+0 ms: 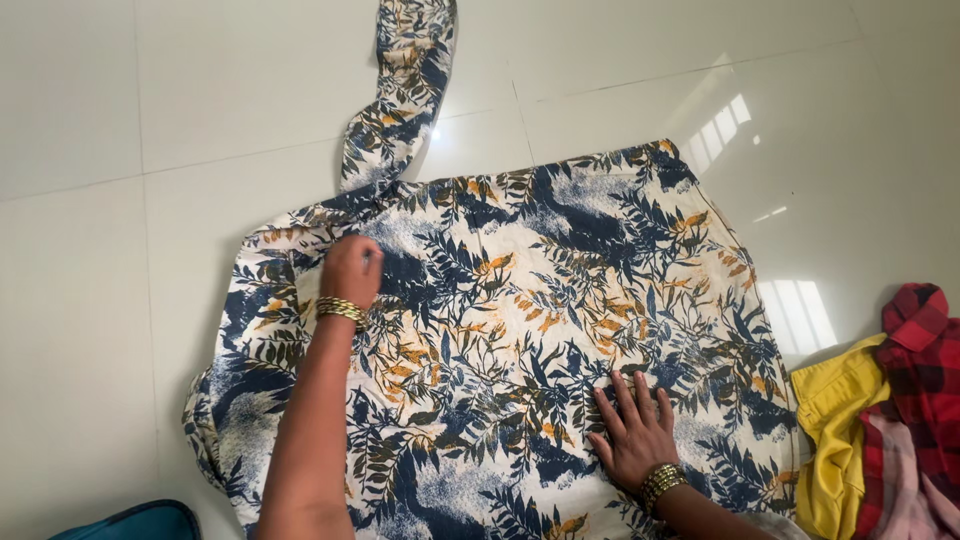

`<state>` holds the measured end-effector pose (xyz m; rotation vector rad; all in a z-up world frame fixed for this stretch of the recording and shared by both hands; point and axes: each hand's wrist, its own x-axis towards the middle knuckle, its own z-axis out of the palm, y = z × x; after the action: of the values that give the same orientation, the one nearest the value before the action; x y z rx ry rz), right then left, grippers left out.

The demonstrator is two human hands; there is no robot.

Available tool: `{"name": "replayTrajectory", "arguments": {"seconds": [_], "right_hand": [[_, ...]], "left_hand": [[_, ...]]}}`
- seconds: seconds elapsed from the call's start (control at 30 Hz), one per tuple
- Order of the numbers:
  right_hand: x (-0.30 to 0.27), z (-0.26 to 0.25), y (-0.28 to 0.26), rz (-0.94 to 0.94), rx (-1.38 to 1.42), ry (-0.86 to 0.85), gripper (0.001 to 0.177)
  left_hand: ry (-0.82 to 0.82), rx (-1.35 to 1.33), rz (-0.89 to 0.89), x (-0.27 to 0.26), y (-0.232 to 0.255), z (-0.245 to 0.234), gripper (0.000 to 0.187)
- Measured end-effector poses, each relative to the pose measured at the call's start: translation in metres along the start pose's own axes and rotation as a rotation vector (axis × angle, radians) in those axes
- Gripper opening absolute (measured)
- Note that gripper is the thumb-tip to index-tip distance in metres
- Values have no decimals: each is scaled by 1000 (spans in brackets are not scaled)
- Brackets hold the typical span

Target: The person smooths out a shirt on the floor and begins folding it while sitting next to a pile of other garments.

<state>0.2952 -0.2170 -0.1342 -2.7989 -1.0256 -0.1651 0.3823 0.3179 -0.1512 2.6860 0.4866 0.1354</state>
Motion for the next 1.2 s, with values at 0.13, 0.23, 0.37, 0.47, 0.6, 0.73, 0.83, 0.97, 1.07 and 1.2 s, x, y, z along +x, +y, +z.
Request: {"name": "replayTrajectory", "arguments": {"seconds": [0.13, 0.23, 0.37, 0.47, 0.6, 0.73, 0.83, 0.97, 1.07, 1.2], "right_hand": [[2, 0, 0, -5, 8, 2, 68], [0, 1, -1, 2, 10, -12, 68], [1, 4, 2, 13, 14, -4, 68], [-7, 5, 3, -2, -2, 2, 68], [0, 4, 3, 4, 0, 0, 68], [-1, 4, 3, -10, -21, 18, 69], [-2, 4, 3, -16, -31, 33, 68], [12, -4, 1, -28, -55, 76, 68], [31, -38, -18, 176, -45, -235, 61], [100, -72, -48, 443, 53, -872, 51]], "left_hand": [[-72, 215, 24, 5, 19, -19, 43], [-175, 263, -208, -2, -4, -33, 62], [-98, 382, -217, -28, -24, -35, 62], [-142, 383, -378, -46, -42, -43, 67], [31, 516, -313, -58, -25, -20, 72], [-239, 515, -225, -109, 44, 16, 71], [-232, 594, -230, -116, 50, 16, 73], [-156, 549, -237, -114, 49, 22, 70], [-157, 582, -220, -118, 46, 22, 70], [-106, 593, -218, -114, 46, 26, 71]]}}
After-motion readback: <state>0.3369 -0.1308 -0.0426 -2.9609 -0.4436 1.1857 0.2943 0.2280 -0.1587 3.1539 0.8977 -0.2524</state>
